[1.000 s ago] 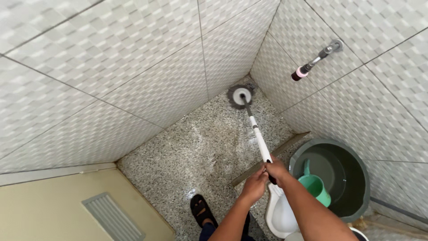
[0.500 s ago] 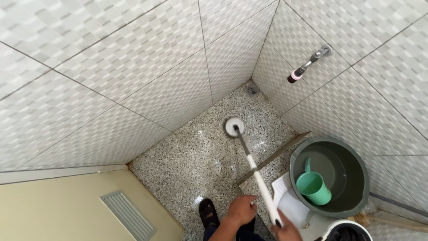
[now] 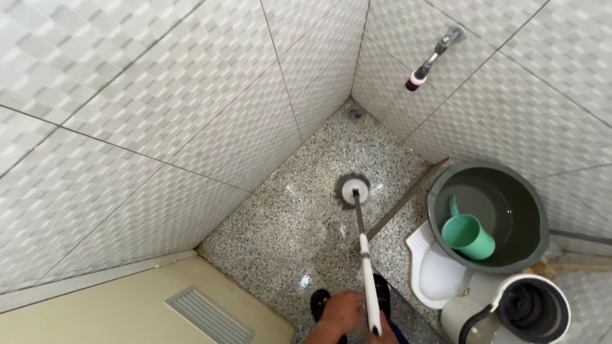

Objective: The person cleans the bathroom floor by using a mop to scrub the tiles, pouring water from a ladle to rinse the surface, and using a squeegee to push water toward the drain.

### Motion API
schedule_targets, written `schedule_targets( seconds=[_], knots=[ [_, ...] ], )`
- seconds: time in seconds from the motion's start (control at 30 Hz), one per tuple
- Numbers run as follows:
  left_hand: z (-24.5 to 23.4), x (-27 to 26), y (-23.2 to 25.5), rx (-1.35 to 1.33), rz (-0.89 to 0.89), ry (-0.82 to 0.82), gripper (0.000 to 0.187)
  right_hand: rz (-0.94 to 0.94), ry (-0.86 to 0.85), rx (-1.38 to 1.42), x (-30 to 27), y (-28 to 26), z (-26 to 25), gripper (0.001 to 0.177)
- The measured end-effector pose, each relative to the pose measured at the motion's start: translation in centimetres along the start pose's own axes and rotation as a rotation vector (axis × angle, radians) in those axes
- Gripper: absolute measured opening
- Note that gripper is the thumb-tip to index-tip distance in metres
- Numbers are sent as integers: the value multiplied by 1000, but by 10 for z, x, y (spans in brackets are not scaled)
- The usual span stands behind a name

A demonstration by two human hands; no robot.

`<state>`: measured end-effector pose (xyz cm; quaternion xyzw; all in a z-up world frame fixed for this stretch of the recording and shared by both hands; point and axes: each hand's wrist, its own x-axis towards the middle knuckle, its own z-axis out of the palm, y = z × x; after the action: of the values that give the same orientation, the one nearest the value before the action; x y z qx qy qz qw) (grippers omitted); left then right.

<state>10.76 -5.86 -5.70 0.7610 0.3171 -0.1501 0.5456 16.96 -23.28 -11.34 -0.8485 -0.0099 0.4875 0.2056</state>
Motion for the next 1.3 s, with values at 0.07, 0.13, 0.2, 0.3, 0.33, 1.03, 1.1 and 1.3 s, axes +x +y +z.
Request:
schedule_targets(
  seconds=[0.07,0.13,0.2,0.3,0.33,1.03,1.1,1.3],
  knots=[
    [-11,-3,-6,16,-4,51,25,0,1,37,19,-15,-4,68],
    [-24,2,-8,13,11,107,27,23,-3,89,52,-45,-16,68],
    [-38,10,-6,-12,43,164,35,71,-28,164,88,-78,-35,81],
    [-61,19,7,-78,-11,132,36,6,-74,235,145,-123,-72,75],
    [-69,24,14,-68,-2,146,36,-45,-58,192,167,-141,-85,77],
    [-70,57,61,-43,103,97,35,50,110,-92,51,-9,-149,94],
    [-66,60,61,-40,124,95,34,57,53,-122,59,-9,-148,96],
    [-57,82,69,-38,5,-110,36,33,15,-245,68,-4,-159,98]
  ],
)
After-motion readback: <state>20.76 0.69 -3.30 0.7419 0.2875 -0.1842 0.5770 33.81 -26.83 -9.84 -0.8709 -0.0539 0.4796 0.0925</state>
